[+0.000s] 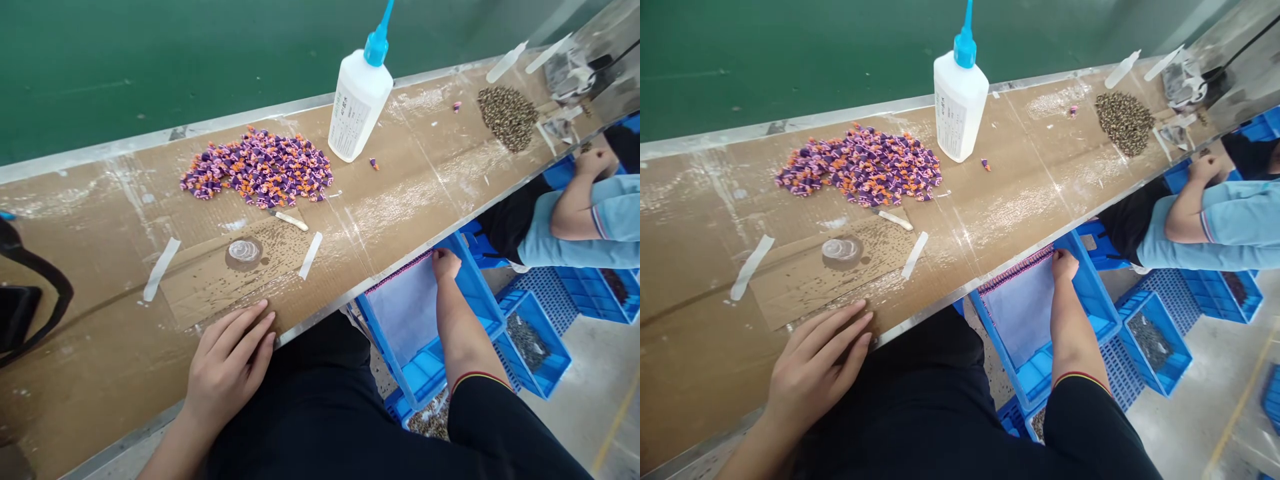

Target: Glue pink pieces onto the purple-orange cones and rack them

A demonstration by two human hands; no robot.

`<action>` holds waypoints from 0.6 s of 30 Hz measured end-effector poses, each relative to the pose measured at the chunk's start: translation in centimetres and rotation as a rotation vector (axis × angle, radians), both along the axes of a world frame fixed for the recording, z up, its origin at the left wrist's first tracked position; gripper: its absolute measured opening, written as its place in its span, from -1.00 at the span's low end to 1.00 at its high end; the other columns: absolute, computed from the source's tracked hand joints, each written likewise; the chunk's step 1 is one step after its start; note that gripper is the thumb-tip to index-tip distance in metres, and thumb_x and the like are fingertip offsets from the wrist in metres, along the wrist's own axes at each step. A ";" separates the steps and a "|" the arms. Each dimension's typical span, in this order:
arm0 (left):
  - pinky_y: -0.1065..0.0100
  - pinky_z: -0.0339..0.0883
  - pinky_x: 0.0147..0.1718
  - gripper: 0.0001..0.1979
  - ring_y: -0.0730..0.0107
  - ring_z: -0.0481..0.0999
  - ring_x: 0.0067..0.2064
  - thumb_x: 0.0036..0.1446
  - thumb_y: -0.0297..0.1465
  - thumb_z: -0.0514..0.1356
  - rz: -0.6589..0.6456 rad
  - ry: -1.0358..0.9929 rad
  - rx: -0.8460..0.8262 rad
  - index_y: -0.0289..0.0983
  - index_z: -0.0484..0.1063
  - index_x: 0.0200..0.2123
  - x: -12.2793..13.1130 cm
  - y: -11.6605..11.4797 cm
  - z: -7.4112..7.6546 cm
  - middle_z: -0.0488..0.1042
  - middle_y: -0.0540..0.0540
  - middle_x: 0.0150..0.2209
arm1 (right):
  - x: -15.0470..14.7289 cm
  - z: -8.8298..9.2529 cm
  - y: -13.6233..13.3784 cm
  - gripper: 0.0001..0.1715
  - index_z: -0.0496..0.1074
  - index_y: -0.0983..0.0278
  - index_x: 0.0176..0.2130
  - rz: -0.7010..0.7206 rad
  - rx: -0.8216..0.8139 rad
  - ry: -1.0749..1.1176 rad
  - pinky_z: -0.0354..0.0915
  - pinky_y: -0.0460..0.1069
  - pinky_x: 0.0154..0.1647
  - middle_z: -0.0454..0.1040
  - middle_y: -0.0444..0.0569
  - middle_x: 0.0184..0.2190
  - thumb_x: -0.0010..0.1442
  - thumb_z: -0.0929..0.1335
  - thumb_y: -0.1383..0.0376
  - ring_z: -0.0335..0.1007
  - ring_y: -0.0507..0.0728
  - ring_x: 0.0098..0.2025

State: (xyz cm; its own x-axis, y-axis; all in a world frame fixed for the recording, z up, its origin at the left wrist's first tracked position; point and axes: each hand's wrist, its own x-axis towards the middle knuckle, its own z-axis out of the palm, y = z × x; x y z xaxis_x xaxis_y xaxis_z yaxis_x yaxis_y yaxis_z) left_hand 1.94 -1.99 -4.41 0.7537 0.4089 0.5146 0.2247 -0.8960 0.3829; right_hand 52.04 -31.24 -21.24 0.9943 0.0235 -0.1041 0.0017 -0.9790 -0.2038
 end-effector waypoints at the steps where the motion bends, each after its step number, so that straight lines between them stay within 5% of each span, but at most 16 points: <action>1: 0.08 0.62 0.03 -0.66 0.05 0.73 0.01 0.29 -0.61 0.39 0.001 -0.002 -0.002 -0.24 0.63 0.10 0.0 0.0 0.0 0.72 -0.24 0.08 | 0.0 0.0 0.0 -0.75 0.62 0.29 0.02 0.001 0.000 0.001 0.58 0.23 0.20 0.66 0.01 0.01 0.50 0.51 0.16 0.64 0.20 0.06; 10: 0.04 0.61 0.01 -0.70 -0.01 0.72 0.00 0.30 -0.63 0.38 -0.029 -0.003 0.010 -0.33 0.61 0.07 0.1 0.1 0.2 0.71 -0.31 0.06 | -0.8 0.7 0.4 -0.78 0.63 0.29 -0.08 -0.020 0.080 -0.061 0.53 0.23 0.23 0.69 -0.02 -0.11 0.46 0.51 0.16 0.66 0.20 0.01; 18: 0.06 0.63 0.05 -0.66 0.02 0.72 0.02 0.29 -0.62 0.38 -0.023 -0.049 -0.023 -0.28 0.60 0.10 0.2 0.0 0.1 0.71 -0.27 0.08 | -4.3 4.3 0.6 -0.61 0.66 0.37 -0.07 -0.064 0.294 -0.256 0.58 0.18 0.04 0.68 0.12 -0.35 0.29 0.30 0.29 0.73 0.35 -0.17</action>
